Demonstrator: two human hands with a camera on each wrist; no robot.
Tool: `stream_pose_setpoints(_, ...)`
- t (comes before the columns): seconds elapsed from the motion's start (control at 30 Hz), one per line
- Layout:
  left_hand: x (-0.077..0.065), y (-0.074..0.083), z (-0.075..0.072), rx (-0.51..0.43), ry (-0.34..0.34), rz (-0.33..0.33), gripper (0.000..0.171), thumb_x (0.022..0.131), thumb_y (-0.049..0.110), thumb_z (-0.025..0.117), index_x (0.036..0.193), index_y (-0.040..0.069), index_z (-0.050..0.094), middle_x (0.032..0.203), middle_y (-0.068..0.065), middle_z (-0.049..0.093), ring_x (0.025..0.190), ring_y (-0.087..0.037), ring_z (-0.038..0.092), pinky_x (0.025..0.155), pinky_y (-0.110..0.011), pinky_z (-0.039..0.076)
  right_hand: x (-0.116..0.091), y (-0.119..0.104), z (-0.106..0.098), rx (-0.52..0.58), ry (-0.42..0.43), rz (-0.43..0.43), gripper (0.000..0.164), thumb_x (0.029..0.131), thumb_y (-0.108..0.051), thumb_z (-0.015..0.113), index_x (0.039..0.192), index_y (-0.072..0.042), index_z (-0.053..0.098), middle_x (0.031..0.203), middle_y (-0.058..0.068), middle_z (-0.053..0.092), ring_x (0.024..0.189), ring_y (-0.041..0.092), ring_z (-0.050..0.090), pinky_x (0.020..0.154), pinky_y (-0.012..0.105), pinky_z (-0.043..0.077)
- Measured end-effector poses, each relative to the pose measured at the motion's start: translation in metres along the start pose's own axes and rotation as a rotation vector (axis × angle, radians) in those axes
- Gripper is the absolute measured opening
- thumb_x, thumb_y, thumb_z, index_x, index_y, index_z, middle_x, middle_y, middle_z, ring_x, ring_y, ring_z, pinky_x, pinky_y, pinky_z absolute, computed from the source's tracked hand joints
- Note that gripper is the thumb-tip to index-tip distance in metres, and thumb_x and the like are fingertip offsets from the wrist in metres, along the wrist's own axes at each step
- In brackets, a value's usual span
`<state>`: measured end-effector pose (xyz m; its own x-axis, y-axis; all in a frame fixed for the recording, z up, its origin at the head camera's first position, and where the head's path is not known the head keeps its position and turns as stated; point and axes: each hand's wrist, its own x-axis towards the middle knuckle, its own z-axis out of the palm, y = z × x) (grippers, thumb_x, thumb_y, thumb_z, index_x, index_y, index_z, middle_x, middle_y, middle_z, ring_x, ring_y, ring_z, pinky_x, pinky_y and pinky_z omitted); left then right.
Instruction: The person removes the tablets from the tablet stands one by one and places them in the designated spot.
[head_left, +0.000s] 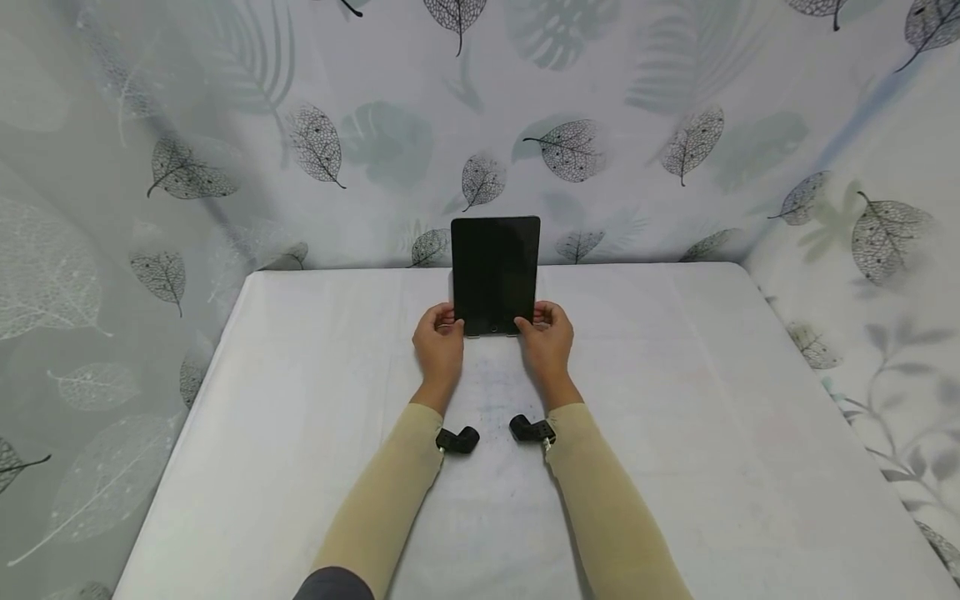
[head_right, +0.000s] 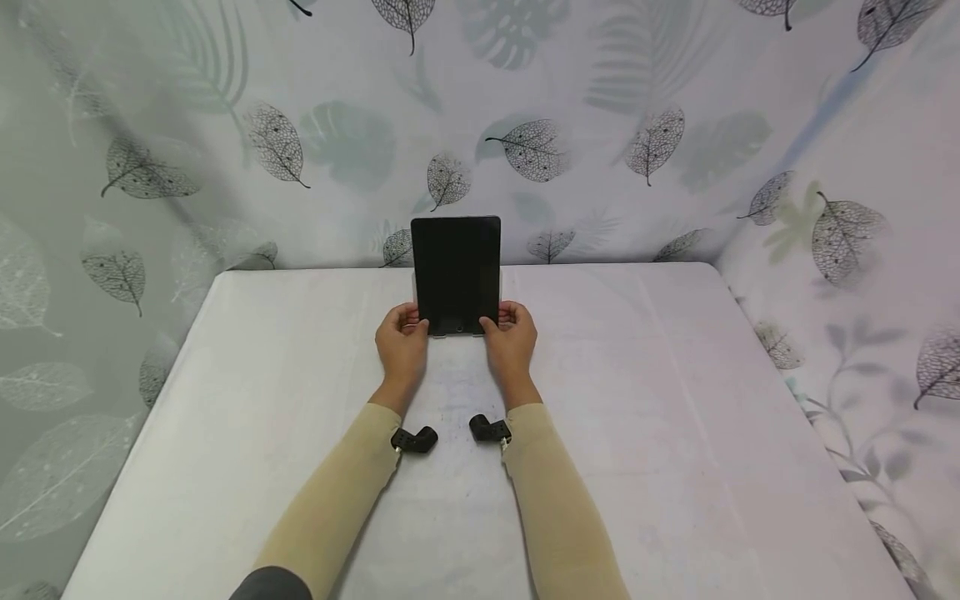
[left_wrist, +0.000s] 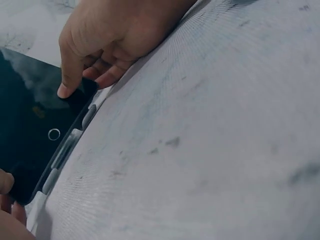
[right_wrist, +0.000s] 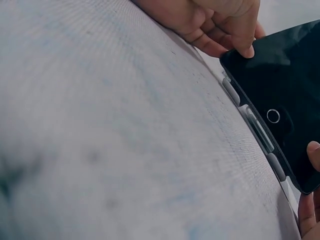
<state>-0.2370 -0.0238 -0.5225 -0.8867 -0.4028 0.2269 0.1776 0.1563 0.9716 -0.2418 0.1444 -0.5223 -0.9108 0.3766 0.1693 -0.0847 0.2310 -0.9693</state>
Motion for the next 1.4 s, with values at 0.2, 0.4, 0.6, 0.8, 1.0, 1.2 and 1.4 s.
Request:
stream_pose_setpoints(0.2,-0.002,-0.001,-0.004,-0.04,-0.059,0.004,0.027,0.089,-0.007,0.072,0.115,0.001,0.07,0.103,-0.014,0.068,0.097,-0.021,0.064,0.084,-0.022,0.055,-0.003,0.0,-0.003,0.023,-0.009,0.007,0.036,0.086,-0.003,0.08,0.117,0.004,0.061,0.113,0.02,0.065,0.105,0.029,0.062,0.088,0.028,0.05)
stream_pose_setpoints(0.4,0.0,-0.002,-0.005,-0.135,-0.119,0.023,0.027,0.089,-0.007,0.071,0.115,0.0,0.07,0.104,-0.014,0.067,0.098,-0.017,0.062,0.083,-0.018,0.053,-0.002,-0.003,-0.007,0.13,-0.003,0.02,0.037,0.085,0.003,0.078,0.117,0.006,0.06,0.11,0.02,0.065,0.101,0.022,0.061,0.082,0.015,0.05)
stream_pose_setpoints(0.6,0.002,0.001,-0.003,-0.208,-0.172,0.006,0.03,0.088,-0.009,0.07,0.118,-0.003,0.07,0.108,-0.017,0.068,0.098,-0.014,0.061,0.084,-0.017,0.054,0.002,-0.005,-0.011,0.244,0.019,0.026,0.037,0.084,0.01,0.075,0.117,0.007,0.06,0.105,0.012,0.063,0.096,0.012,0.059,0.081,0.012,0.05)
stream_pose_setpoints(0.8,0.001,0.01,0.0,-0.296,-0.203,-0.041,0.035,0.089,-0.012,0.068,0.124,-0.006,0.069,0.116,-0.023,0.068,0.097,-0.014,0.059,0.083,-0.014,0.053,0.003,-0.009,-0.014,0.315,0.031,0.044,0.037,0.087,0.013,0.071,0.121,0.009,0.058,0.107,0.01,0.062,0.097,0.01,0.06,0.084,0.013,0.05)
stream_pose_setpoints(1.0,-0.003,0.017,0.004,-0.363,-0.23,-0.039,0.038,0.089,-0.015,0.065,0.127,-0.009,0.067,0.115,-0.027,0.065,0.098,-0.015,0.059,0.083,-0.015,0.054,0.004,-0.02,-0.022,0.42,0.034,0.085,0.035,0.088,0.015,0.068,0.119,0.005,0.059,0.102,0.003,0.062,0.097,0.012,0.061,0.083,0.015,0.054)
stream_pose_setpoints(1.2,-0.009,0.036,0.01,-0.395,-0.256,0.004,0.039,0.087,-0.019,0.063,0.126,-0.012,0.066,0.113,-0.03,0.064,0.096,-0.011,0.06,0.082,-0.014,0.053,0.006,-0.024,-0.036,0.48,0.046,0.082,0.036,0.087,0.018,0.067,0.12,0.005,0.06,0.099,0.0,0.063,0.096,0.011,0.064,0.083,0.015,0.055)
stream_pose_setpoints(1.4,-0.019,0.06,0.012,-0.393,-0.329,0.005,0.04,0.089,-0.018,0.063,0.128,-0.014,0.063,0.119,-0.036,0.061,0.102,-0.02,0.061,0.085,-0.014,0.053,0.007,-0.027,-0.052,0.541,0.065,0.121,0.036,0.09,0.017,0.065,0.122,0.002,0.061,0.102,0.002,0.063,0.099,0.011,0.065,0.083,0.016,0.057)
